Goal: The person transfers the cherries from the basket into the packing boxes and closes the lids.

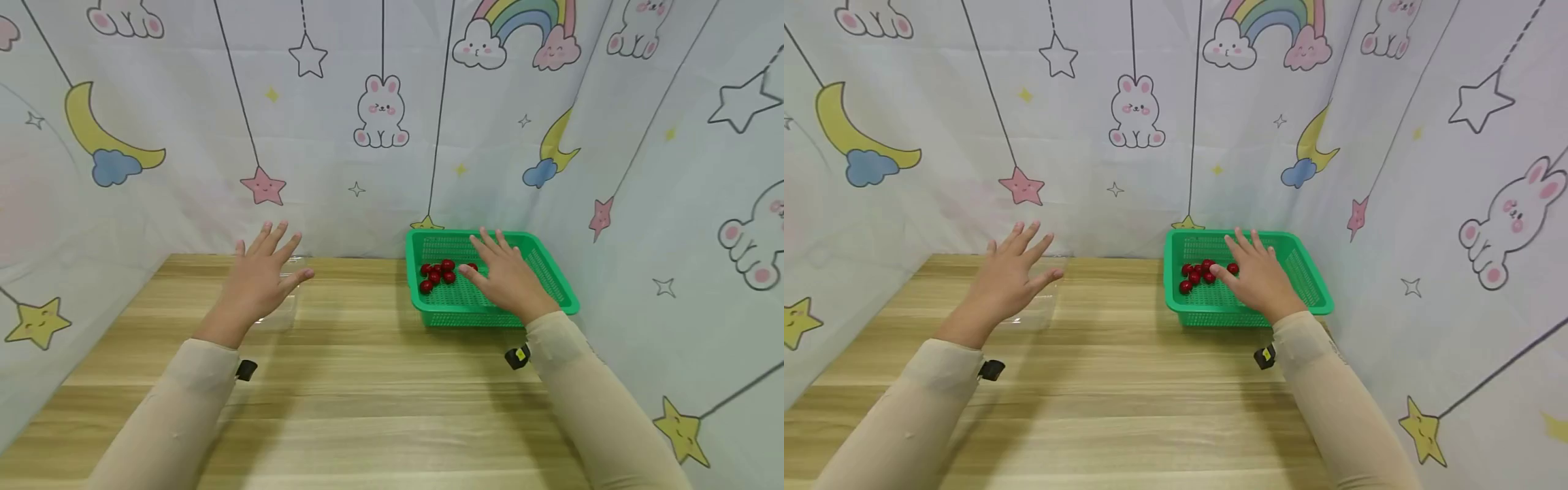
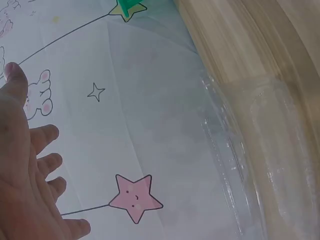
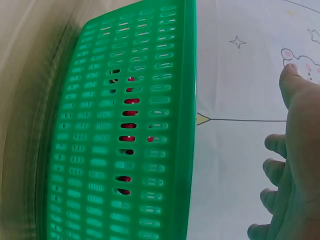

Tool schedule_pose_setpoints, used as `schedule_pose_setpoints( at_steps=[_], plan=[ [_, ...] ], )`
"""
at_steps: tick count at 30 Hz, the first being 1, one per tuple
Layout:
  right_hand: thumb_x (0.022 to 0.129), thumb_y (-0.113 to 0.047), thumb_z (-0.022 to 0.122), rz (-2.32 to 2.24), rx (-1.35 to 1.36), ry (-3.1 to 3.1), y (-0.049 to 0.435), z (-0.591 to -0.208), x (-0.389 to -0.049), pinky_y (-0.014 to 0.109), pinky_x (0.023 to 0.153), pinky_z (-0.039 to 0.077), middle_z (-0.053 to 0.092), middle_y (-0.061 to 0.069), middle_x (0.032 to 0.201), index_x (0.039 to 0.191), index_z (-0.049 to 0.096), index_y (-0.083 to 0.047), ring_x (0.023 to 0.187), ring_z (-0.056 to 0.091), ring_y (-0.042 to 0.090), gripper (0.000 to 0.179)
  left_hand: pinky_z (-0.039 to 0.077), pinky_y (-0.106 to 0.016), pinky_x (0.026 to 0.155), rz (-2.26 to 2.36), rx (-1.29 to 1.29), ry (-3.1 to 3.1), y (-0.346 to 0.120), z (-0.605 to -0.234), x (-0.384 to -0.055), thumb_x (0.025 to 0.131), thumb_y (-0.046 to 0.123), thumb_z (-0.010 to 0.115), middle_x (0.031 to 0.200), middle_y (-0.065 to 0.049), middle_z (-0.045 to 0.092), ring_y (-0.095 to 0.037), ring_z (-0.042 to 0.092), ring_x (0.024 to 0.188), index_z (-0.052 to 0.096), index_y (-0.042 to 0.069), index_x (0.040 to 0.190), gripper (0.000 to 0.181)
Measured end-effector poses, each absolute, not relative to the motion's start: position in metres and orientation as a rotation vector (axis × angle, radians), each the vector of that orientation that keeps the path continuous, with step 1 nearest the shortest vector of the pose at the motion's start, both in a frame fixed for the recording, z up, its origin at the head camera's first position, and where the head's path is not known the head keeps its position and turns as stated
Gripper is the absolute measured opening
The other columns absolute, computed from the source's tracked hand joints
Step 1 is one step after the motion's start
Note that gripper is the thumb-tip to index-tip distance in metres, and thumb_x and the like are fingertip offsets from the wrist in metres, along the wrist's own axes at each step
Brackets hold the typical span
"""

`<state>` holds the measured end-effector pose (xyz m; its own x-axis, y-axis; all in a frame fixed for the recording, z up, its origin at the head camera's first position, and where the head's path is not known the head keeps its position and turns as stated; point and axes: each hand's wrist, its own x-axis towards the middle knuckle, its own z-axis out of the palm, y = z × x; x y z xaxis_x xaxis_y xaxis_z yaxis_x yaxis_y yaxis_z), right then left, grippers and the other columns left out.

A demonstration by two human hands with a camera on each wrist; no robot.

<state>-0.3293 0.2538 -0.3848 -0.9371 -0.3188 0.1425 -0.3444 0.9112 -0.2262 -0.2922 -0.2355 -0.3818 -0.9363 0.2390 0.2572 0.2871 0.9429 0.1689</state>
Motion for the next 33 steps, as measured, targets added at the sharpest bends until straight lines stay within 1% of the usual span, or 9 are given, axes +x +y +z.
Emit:
schedule_pose_setpoints(
  at_steps=[6, 13, 17, 19, 22, 25, 26, 30, 33],
  plan=[
    [0.117, -0.070, 0.043, 0.380, 0.520, -3.001, 0.259, -0.386, -0.324, 0.079, 0.139, 0.007, 0.006, 0.011, 0.194, 0.184, 0.019, -0.017, 0.180, -0.003, 0.044, 0.089, 0.008, -0.087, 0.134, -0.312, -0.404, -2.896, -0.260, -0.386, -0.290, 0.113, 0.073, 0.051, 0.193, -0.015, 0.012, -0.045, 0.005, 0.179, 0.030, 0.017, 0.182, 0.091],
    [0.118, -0.064, 0.050, 0.365, 0.539, -3.040, 0.265, -0.390, -0.319, 0.079, 0.139, 0.010, 0.013, 0.017, 0.192, 0.183, 0.026, -0.013, 0.178, 0.005, 0.050, 0.086, 0.009, -0.090, 0.131, -0.238, -0.420, -2.929, -0.298, -0.391, -0.284, 0.113, 0.071, 0.055, 0.191, -0.021, 0.015, -0.049, 0.008, 0.178, 0.033, 0.012, 0.181, 0.092],
    [0.117, -0.061, 0.054, 0.402, 0.550, -3.058, 0.268, -0.401, -0.317, 0.079, 0.138, 0.012, 0.017, 0.018, 0.191, 0.181, 0.032, -0.012, 0.177, 0.008, 0.050, 0.083, 0.008, -0.089, 0.132, -0.260, -0.436, -2.967, -0.315, -0.399, -0.279, 0.111, 0.071, 0.059, 0.189, -0.026, 0.016, -0.055, 0.009, 0.175, 0.034, 0.009, 0.180, 0.095],
    [0.117, -0.062, 0.053, 0.442, 0.564, -3.067, 0.269, -0.408, -0.315, 0.079, 0.138, 0.013, 0.019, 0.017, 0.191, 0.180, 0.034, -0.013, 0.177, 0.009, 0.050, 0.082, 0.011, -0.088, 0.132, -0.325, -0.420, -2.989, -0.324, -0.406, -0.278, 0.109, 0.069, 0.065, 0.188, -0.029, 0.016, -0.059, 0.010, 0.173, 0.036, 0.007, 0.179, 0.098],
    [0.118, -0.064, 0.050, 0.489, 0.587, -3.079, 0.270, -0.419, -0.313, 0.078, 0.138, 0.019, 0.023, 0.015, 0.190, 0.179, 0.039, -0.014, 0.177, 0.013, 0.049, 0.079, 0.017, -0.088, 0.130, -0.482, -0.345, -3.036, -0.337, -0.419, -0.278, 0.102, 0.069, 0.076, 0.186, -0.034, 0.011, -0.066, 0.011, 0.169, 0.033, 0.004, 0.179, 0.109],
    [0.118, -0.064, 0.050, 0.507, 0.614, -3.094, 0.271, -0.427, -0.310, 0.077, 0.136, 0.026, 0.033, 0.017, 0.187, 0.173, 0.050, -0.012, 0.175, 0.023, 0.050, 0.075, 0.023, -0.092, 0.125, -0.631, -0.266, -3.085, -0.349, -0.432, -0.282, 0.095, 0.067, 0.086, 0.184, -0.039, 0.007, -0.071, 0.011, 0.165, 0.027, 0.003, 0.180, 0.122],
    [0.118, -0.063, 0.051, 0.506, 0.615, -3.097, 0.271, -0.429, -0.310, 0.076, 0.135, 0.030, 0.039, 0.018, 0.184, 0.170, 0.054, -0.011, 0.173, 0.029, 0.050, 0.074, 0.025, -0.093, 0.123, -0.649, -0.256, -3.100, -0.353, -0.435, -0.283, 0.093, 0.066, 0.088, 0.183, -0.040, 0.008, -0.072, 0.012, 0.164, 0.026, 0.003, 0.180, 0.125],
    [0.117, -0.065, 0.053, 0.498, 0.605, -3.117, 0.271, -0.432, -0.308, 0.072, 0.129, 0.044, 0.063, 0.019, 0.166, 0.157, 0.069, -0.009, 0.160, 0.052, 0.050, 0.071, 0.029, -0.094, 0.120, -0.665, -0.297, -3.136, -0.363, -0.444, -0.289, 0.089, 0.063, 0.094, 0.180, -0.044, 0.015, -0.075, 0.016, 0.161, 0.023, 0.004, 0.181, 0.130],
    [0.115, -0.069, 0.051, 0.491, 0.605, -3.139, 0.270, -0.433, -0.310, 0.070, 0.124, 0.049, 0.071, 0.018, 0.157, 0.153, 0.071, -0.006, 0.152, 0.060, 0.049, 0.076, 0.030, -0.093, 0.120, -0.661, -0.339, -3.139, -0.369, -0.445, -0.292, 0.087, 0.061, 0.096, 0.179, -0.045, 0.020, -0.075, 0.021, 0.159, 0.023, 0.005, 0.181, 0.132]
  ],
)
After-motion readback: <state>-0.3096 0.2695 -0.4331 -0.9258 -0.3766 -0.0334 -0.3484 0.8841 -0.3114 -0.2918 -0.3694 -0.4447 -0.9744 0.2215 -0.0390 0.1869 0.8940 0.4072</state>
